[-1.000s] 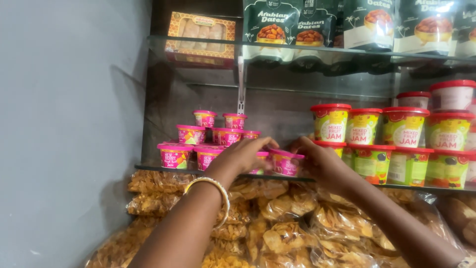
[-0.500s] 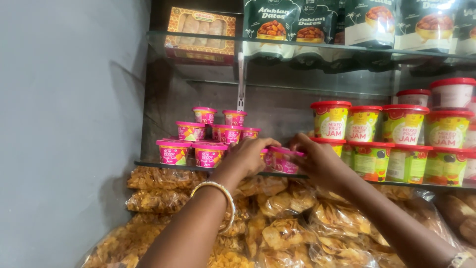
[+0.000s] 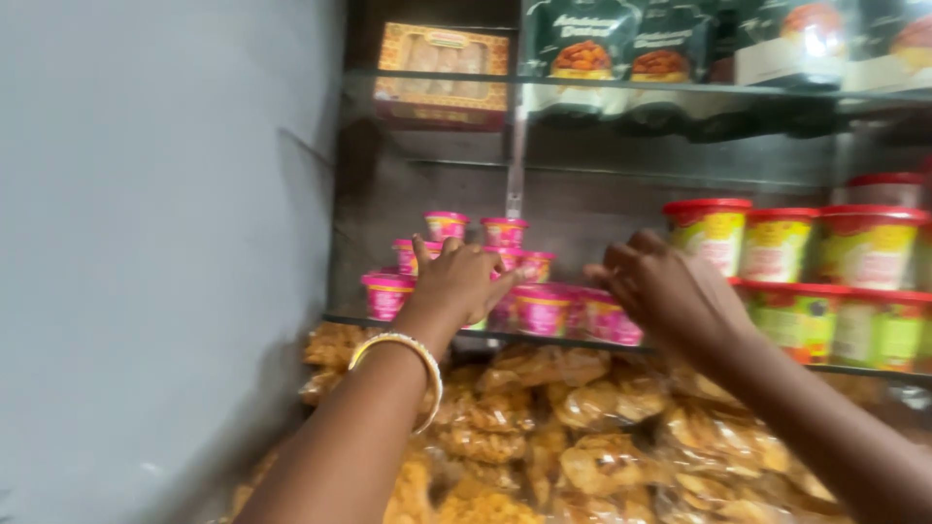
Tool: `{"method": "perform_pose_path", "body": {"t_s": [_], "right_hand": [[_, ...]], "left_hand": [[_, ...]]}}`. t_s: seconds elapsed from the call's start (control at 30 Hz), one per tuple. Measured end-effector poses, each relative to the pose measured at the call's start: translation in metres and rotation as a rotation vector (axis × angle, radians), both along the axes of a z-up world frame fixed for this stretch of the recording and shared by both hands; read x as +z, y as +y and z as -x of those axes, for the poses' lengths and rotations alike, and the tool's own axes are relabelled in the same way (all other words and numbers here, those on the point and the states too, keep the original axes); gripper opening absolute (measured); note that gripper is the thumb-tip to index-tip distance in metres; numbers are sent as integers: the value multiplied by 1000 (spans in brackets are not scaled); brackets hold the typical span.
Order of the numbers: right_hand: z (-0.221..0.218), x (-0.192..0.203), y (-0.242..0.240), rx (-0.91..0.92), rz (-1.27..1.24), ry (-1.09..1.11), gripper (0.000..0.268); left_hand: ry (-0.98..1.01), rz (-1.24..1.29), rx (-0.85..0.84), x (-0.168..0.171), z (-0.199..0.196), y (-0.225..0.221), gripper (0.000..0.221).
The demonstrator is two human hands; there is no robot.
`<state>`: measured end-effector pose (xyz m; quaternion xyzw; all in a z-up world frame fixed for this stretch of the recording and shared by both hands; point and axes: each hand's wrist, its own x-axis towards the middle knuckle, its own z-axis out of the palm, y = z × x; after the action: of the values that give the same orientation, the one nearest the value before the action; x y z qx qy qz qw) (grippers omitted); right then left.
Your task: The person picks up plastic-wrapped bread loaves from the floor and places them on a display shelf, then arranges packaged snack bags on the shelf tiers, and finally stacks and aligns small pink dessert cups on the glass shelf alongside jam tubs.
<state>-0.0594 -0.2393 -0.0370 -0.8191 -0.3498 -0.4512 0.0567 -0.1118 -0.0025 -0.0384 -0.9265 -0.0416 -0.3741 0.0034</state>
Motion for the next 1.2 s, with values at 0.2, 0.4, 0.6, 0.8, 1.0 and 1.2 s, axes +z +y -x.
{"method": "perform_pose_path", "body": {"t_s": [0.2, 0.4, 0.6, 0.8, 1.0, 1.2], "right_hand": [[30, 9, 52, 115, -87, -99, 42], [3, 20, 102, 222, -62, 8, 47], [-36, 33, 147, 254, -90, 173, 53], [-77, 37, 185, 358, -54, 301, 42], [-64, 38, 186, 41, -14, 57, 47], [-135, 29, 173, 33, -108, 307, 62]], "left_hand": [[152, 189, 28, 1, 5, 40, 75], [105, 177, 108, 6, 9, 55, 80], [112, 261, 119, 11, -16, 100, 67], [53, 402, 154, 23, -13, 103, 58], [-88, 479, 254, 31, -32, 89, 82], [-26, 528, 108, 31, -49, 80, 88]]}}
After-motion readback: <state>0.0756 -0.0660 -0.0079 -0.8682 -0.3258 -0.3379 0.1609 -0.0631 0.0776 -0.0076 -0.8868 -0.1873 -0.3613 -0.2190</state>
